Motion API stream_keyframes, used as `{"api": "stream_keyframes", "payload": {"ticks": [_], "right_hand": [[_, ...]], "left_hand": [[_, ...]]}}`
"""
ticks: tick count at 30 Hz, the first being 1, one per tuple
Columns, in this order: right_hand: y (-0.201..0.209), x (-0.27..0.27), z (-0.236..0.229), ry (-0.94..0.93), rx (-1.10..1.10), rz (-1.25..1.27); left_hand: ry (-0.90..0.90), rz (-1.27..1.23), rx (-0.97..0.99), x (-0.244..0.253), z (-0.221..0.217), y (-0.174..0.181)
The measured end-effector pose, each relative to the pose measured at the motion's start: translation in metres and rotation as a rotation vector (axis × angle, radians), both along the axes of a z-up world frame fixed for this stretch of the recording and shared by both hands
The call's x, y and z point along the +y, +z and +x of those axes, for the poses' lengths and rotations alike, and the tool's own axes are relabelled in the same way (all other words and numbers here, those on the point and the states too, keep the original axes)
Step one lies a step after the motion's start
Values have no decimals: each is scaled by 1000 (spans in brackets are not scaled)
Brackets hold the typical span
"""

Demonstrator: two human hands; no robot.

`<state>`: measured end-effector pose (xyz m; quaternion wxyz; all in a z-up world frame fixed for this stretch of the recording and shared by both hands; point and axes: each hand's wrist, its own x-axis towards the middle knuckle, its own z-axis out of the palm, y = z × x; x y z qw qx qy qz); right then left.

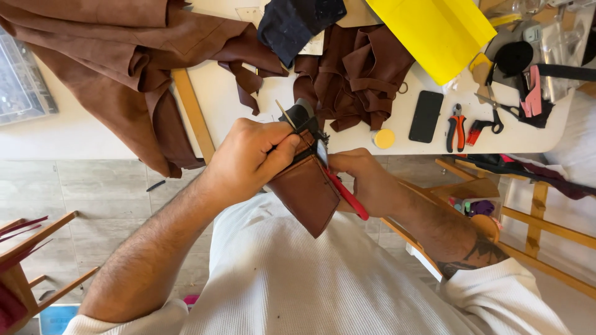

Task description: The person cuts leather components with scissors and assembles a leather waist bag, including the fine manipulation of installing a zipper slider.

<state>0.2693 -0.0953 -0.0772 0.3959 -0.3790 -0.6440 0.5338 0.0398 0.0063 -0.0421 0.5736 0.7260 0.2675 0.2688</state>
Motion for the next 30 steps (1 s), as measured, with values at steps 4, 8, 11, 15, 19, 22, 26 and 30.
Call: {"api": "stream_keyframes", "payload": {"ticks": [4,8,11,15,19,22,26,30], "right_hand": [[-11,-8,-3,-55,36,-35],[-21,-14,-5,-120,48,-48],[-13,-13,-12,-154,75,-39],[-8,-8,-15,-158,59,-8],[-9,-4,-17,-160,28,30],[-12,-4,-18,-181,-1,56],[-18,-9,-15,-195,-26,87],[-16,2,-10,-131,-20,96]], "left_hand": [[-6,19,-2,1,1,0],[-10,47,-15,1,3,0],[-9,45,-17,0,3,-3],[-13,29,-6,-1,2,-5],[-14,4,-18,-8,6,-7],[-15,-26,-6,-7,5,-9],[-21,-51,-25,-9,6,-9],[-66,-68,-32,-6,4,-7]]}}
